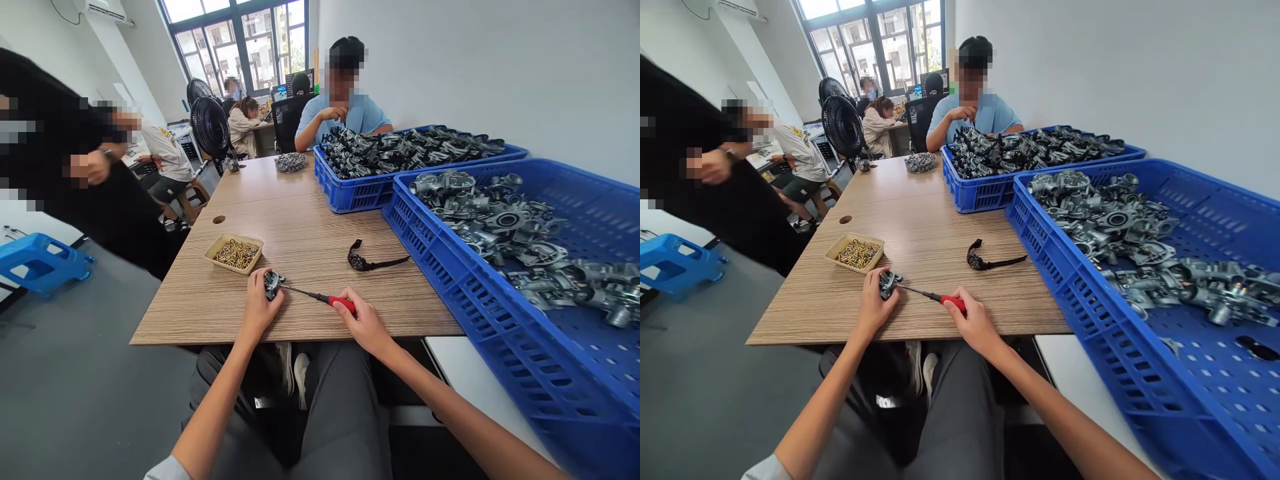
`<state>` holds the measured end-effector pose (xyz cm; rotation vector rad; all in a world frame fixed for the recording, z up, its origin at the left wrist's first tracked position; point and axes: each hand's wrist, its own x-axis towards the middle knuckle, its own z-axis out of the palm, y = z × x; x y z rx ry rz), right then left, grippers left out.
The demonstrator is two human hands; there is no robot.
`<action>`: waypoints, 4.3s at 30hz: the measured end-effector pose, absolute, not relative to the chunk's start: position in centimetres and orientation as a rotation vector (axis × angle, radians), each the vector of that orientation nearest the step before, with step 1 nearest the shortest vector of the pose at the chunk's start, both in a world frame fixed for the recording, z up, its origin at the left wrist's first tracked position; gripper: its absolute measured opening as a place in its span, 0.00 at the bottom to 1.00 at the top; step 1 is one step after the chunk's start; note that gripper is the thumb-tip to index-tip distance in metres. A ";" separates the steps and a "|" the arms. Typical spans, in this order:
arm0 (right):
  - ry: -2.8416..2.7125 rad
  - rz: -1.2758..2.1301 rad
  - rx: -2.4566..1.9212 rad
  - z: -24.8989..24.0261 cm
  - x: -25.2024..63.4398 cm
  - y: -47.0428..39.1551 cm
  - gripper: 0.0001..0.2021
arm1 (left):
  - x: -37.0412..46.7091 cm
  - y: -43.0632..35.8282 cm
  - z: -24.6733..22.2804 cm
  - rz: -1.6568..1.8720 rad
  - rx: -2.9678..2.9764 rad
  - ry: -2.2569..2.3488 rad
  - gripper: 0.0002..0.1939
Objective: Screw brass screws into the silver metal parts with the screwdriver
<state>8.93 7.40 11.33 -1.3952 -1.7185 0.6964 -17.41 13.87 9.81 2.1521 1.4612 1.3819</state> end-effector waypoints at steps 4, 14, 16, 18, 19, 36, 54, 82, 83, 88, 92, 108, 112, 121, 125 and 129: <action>-1.764 0.777 -1.356 11.7 8.9 7.2 0.11 | -17.4 14.0 9.7 1.396 2.129 1.452 0.23; -1.711 0.745 -1.390 11.4 9.1 7.7 0.15 | -17.5 14.1 9.5 1.408 2.139 1.438 0.24; -1.714 0.751 -1.404 11.5 9.1 7.7 0.15 | -17.5 14.1 9.5 1.412 2.135 1.437 0.24; -1.722 0.782 -1.384 11.4 9.1 7.6 0.13 | -17.6 14.2 9.5 1.416 2.131 1.440 0.24; -1.720 0.797 -1.363 11.4 9.1 7.6 0.12 | -17.6 14.2 9.4 1.418 2.128 1.444 0.24; -1.701 0.824 -1.369 11.5 9.0 7.4 0.12 | -17.6 14.0 9.6 1.405 2.122 1.436 0.25; -1.683 0.862 -1.316 11.2 9.0 7.2 0.13 | -17.6 13.9 9.6 1.400 2.146 1.447 0.25; -1.692 0.703 -1.442 11.4 8.8 7.6 0.18 | -17.6 13.9 9.4 1.391 2.185 1.454 0.26; -1.707 0.731 -1.430 11.5 8.8 7.5 0.16 | -17.6 13.9 9.4 1.392 2.182 1.451 0.25; -1.723 0.833 -1.325 11.6 9.0 7.2 0.12 | -17.6 13.8 9.6 1.405 2.151 1.459 0.24; -1.724 0.789 -1.360 11.4 9.1 7.4 0.10 | -17.6 13.8 9.6 1.396 2.155 1.462 0.25; -1.723 0.831 -1.364 11.0 9.3 7.7 0.11 | -17.7 14.0 9.6 1.402 2.149 1.456 0.25; -1.700 0.811 -1.397 11.2 9.1 8.0 0.14 | -17.7 14.1 9.4 1.408 2.150 1.445 0.26; -1.727 0.833 -1.362 11.5 9.1 7.7 0.12 | -17.8 14.0 9.7 1.402 2.141 1.449 0.26; -1.705 0.824 -1.373 11.1 9.2 7.7 0.12 | -17.7 13.9 9.8 1.395 2.145 1.461 0.26; -1.708 0.770 -1.436 11.0 9.1 8.0 0.16 | -17.8 13.9 9.6 1.397 2.151 1.458 0.27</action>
